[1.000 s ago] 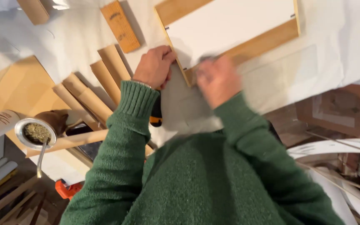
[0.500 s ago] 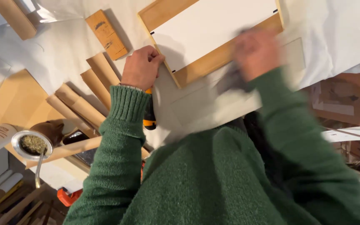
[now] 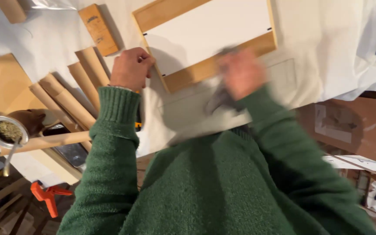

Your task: Assembling a picture frame by cleaning the glass, applying glue to cardboard borders, and attaching them to the frame backing.

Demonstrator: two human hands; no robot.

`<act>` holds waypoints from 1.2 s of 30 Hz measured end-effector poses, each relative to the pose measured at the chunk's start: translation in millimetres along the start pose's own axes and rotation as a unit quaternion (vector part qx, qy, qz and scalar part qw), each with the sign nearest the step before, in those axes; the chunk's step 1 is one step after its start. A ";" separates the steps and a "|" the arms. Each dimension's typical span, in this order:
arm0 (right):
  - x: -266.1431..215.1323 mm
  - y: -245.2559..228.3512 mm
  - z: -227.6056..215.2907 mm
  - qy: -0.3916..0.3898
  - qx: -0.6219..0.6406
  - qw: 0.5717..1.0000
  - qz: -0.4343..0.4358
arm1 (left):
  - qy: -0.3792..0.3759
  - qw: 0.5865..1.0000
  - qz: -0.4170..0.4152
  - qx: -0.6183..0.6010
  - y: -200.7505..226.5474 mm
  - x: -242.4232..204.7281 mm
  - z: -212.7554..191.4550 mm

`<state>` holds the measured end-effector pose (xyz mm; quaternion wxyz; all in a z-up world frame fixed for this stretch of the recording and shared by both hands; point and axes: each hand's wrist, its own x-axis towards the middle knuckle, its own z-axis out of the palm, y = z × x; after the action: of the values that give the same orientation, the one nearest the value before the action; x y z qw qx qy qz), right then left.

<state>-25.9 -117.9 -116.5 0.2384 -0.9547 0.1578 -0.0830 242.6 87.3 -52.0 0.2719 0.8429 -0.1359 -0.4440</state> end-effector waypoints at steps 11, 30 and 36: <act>-3.2 131.9 -212.7 -0.054 -0.305 0.950 0.031 | 0.125 0.988 -0.056 -0.073 -6.7 -21.9 27.8; 134.1 91.3 -33.0 -0.007 0.403 0.915 -0.008 | 0.378 0.725 -0.062 -0.572 -11.7 -63.4 132.8; 248.4 73.7 -7.1 -0.090 0.318 0.917 -0.225 | 0.329 0.557 -0.098 -0.756 42.0 -125.6 166.7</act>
<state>185.8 -267.3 -125.1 0.5180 -0.8420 -0.1179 -0.0937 34.6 55.9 -19.3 0.7901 0.4233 0.4321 -0.0991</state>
